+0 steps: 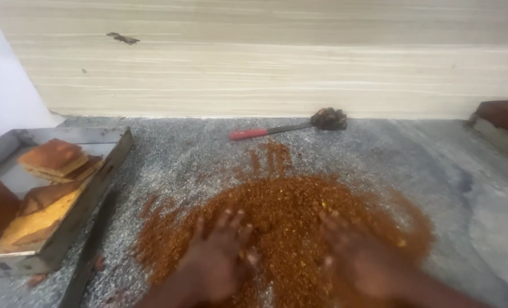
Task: Crumbling slices of cake into small pieces by hand on a countertop.
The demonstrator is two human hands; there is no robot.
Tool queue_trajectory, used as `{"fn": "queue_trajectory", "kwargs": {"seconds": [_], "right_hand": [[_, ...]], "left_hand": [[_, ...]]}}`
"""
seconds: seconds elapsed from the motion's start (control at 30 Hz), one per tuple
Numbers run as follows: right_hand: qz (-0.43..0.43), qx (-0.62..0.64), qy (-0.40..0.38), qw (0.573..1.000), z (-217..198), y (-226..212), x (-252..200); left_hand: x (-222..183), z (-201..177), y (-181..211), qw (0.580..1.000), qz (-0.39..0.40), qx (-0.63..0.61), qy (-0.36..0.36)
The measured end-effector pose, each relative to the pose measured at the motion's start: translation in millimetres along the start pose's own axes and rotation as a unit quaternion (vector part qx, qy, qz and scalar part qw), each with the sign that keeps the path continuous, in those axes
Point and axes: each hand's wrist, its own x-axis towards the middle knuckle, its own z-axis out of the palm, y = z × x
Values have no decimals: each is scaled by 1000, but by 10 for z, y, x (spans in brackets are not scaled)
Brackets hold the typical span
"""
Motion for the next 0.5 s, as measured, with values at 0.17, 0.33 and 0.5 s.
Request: {"fn": "queue_trajectory", "kwargs": {"seconds": [0.17,0.33,0.5], "right_hand": [[-178,-271,555,766,-53,-237,251],[54,23,0,998,-663,-260,547],[47,78,-53,994,-441,64,76]], "left_hand": [[284,-116,400,997,62,-35,17],[639,-320,319,997,44,-47,48],[429,84,166,997,51,-58,30]]}}
